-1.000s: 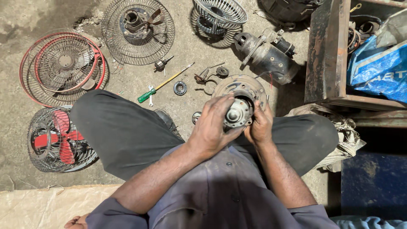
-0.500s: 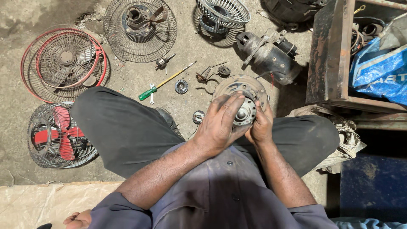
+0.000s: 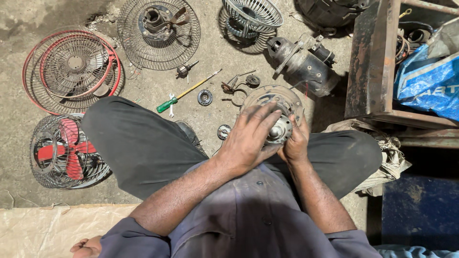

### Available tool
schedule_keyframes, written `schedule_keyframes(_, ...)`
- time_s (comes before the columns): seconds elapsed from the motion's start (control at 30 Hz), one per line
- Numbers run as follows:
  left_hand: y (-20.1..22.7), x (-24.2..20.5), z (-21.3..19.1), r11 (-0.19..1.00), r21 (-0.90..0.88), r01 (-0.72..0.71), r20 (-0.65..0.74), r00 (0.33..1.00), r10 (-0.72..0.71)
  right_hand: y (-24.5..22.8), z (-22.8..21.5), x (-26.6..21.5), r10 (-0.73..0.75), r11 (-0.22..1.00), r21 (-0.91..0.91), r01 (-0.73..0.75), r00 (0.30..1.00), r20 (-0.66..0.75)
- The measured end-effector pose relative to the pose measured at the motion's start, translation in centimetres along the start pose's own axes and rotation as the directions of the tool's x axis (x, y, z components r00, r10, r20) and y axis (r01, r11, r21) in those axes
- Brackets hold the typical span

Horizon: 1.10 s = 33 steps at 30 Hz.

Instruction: The person sits on the floor and works on a disassembled electric motor, holding the rotor and stator components. They rotate the parts by hand, inspect the internal windings, and manipulate the wires. The person also picks up a small metal ring from the floor and places it near the motor assembly.

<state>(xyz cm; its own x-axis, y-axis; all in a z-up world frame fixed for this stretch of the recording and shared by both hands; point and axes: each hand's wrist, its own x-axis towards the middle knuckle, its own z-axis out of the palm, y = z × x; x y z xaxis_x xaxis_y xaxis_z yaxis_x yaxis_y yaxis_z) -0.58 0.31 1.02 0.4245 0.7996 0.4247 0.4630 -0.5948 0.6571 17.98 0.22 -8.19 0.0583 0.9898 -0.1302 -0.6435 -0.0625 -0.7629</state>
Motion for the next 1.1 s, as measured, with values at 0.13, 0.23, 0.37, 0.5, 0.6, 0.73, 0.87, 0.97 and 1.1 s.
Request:
schedule_keyframes(0.13, 0.0, -0.1, 0.4, 0.997, -0.013, 0.072, -0.017, 0.997, -0.072, 0.0, -0.4, -0.1, -0.008, 0.999, -0.033, 0.009, 1.000, 0.018)
schedule_keyframes(0.23, 0.2, -0.3, 0.8, 0.995, -0.018, 0.093, -0.035, 0.995, -0.094, 0.4, -1.6, -0.2, 0.018, 1.000, -0.024, -0.018, 1.000, -0.007)
schedule_keyframes(0.37, 0.6, -0.4, 0.9, 0.994, 0.010, 0.105, -0.015, 0.994, -0.105, 1.2, -3.6, 0.0, 0.026, 1.000, 0.007, -0.026, 1.000, -0.015)
schedule_keyframes(0.5, 1.0, -0.2, 1.0, 0.994, 0.046, 0.101, -0.027, 0.995, -0.099, 1.9, -5.0, 0.0, 0.023, 1.000, 0.018, -0.023, 1.000, -0.013)
schedule_keyframes(0.6, 1.2, -0.1, 0.8, 0.996, 0.043, 0.076, -0.057, 0.996, -0.074, 1.8, -5.2, 0.1, 0.029, 0.999, -0.033, -0.028, 0.999, 0.016)
schedule_keyframes(0.73, 1.4, -0.1, 0.6, 0.997, 0.045, 0.068, -0.064, 0.996, -0.065, 1.2, -4.9, 0.2, 0.097, 0.995, 0.031, -0.099, 0.994, 0.054)
schedule_keyframes(0.87, 1.6, 0.1, 0.3, 0.996, 0.062, 0.069, -0.058, 0.996, -0.066, 0.7, -4.6, 0.3, 0.161, 0.980, 0.100, -0.170, 0.982, 0.100)
schedule_keyframes(0.97, 1.8, 0.4, -0.1, 0.995, 0.070, 0.068, -0.042, 0.997, -0.065, 0.5, -4.6, 0.3, 0.210, 0.959, 0.166, -0.232, 0.968, 0.136)
schedule_keyframes(1.1, 2.0, 0.5, -0.9, 0.995, 0.032, 0.096, -0.002, 0.995, -0.096, 0.3, -4.9, 0.3, 0.272, 0.933, 0.199, -0.301, 0.949, 0.161)
